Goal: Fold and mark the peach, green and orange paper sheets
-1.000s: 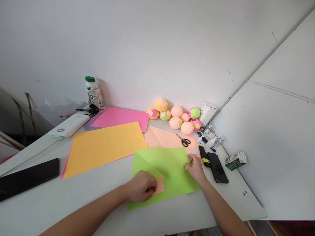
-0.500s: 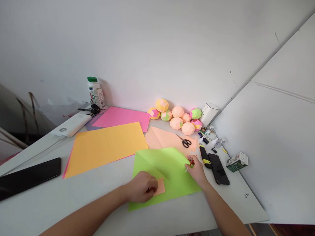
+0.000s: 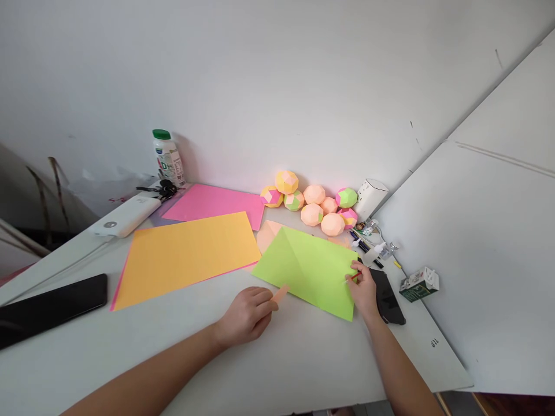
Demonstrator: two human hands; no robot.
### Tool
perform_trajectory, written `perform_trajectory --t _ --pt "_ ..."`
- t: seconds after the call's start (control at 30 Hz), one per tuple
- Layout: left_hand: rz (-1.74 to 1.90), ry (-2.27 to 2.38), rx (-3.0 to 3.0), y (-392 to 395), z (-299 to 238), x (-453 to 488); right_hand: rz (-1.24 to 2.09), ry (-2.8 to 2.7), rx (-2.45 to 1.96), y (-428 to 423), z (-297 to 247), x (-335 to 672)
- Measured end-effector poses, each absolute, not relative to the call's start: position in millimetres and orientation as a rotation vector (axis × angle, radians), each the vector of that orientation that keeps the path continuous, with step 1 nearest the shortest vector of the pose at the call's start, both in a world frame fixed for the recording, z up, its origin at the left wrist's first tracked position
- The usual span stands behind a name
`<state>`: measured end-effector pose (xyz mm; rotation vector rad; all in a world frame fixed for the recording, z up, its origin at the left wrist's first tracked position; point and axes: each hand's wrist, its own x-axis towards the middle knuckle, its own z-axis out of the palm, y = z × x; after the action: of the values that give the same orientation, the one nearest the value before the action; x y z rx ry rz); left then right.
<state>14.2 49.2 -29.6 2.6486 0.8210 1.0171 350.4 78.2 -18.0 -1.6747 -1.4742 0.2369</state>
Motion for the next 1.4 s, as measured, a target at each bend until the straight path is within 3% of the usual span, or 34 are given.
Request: perform_trajectory --t 0.33,0.53,0.8,1.4 --pt "0.886 0.87 2.566 54 -31 18 -0.113 -1.956 -1.545 70 -1 333" --pt "0.802 0.971 2.581 55 -35 19 0.109 -2.536 -1.279 50 10 305" --pt "0.709 1.012 2.62 55 -39 17 -0.11 -2.424 -1.352 57 5 312" --pt "0.543 0.942 2.723 54 -31 18 -0.14 -2.253 -1.415 72 -14 312"
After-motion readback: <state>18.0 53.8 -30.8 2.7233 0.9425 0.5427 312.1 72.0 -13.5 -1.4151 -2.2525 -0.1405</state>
